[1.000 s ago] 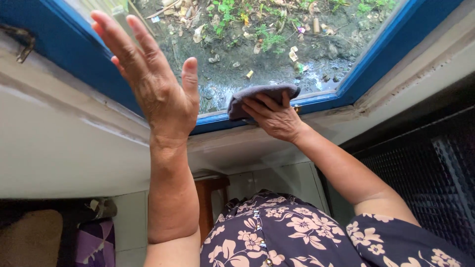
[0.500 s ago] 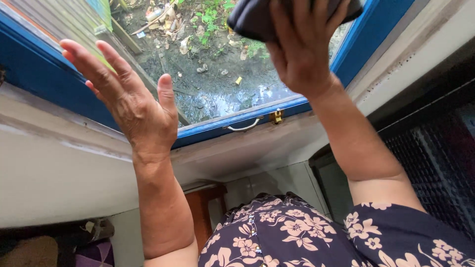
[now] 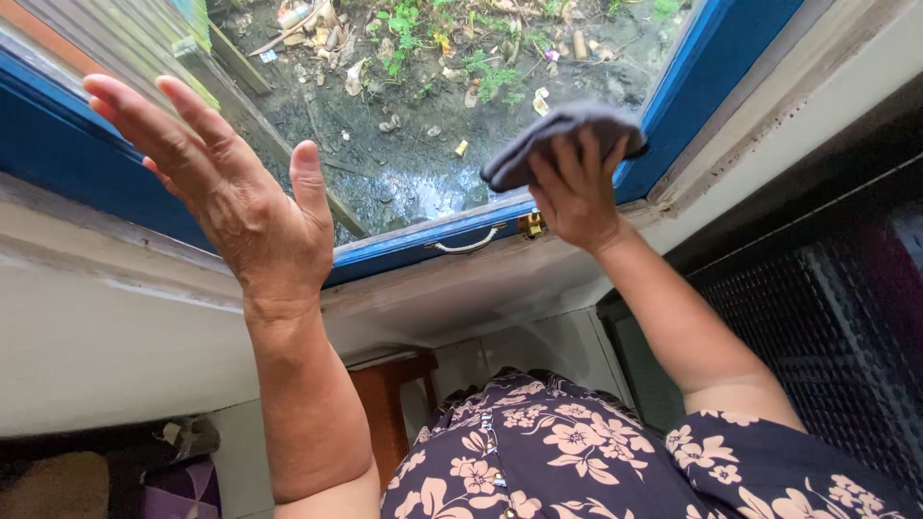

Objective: Cleaning a window pane and frame using a small cloth.

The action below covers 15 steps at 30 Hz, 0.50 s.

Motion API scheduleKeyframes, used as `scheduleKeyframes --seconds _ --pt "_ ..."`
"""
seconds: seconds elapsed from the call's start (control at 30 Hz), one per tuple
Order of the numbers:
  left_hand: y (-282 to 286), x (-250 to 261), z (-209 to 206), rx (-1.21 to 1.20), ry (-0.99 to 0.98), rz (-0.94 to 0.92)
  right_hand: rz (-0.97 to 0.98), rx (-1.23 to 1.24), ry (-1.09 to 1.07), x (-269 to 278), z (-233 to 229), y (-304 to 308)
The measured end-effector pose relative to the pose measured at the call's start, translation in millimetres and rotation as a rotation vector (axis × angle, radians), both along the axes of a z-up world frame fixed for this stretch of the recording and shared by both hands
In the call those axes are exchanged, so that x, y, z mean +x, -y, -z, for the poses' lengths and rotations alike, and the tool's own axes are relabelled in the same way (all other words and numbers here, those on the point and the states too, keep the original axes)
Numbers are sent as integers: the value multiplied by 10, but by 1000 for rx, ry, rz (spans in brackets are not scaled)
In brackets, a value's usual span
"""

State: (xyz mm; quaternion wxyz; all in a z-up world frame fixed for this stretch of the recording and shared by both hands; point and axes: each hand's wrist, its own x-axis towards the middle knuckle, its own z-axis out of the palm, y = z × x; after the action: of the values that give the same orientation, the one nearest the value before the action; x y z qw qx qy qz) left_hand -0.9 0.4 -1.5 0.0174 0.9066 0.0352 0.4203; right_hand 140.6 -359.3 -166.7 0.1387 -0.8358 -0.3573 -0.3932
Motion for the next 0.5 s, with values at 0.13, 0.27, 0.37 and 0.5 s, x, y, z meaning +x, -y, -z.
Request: scheduleKeyframes --seconds 0.13,0.27,0.37,0.5 --pt "16 27 -27 30 70 38 -12 -24 -36 -94 222 -3" --pt "102 -22 -80 -29 47 34 -29 -15 -5 -147 42 -145" --pt "293 -17 -81 -133 56 102 -47 -1 48 -188 -284 -390" --pt "680 -110 -167 -98 189 309 -82 1 82 -316 -801 -815"
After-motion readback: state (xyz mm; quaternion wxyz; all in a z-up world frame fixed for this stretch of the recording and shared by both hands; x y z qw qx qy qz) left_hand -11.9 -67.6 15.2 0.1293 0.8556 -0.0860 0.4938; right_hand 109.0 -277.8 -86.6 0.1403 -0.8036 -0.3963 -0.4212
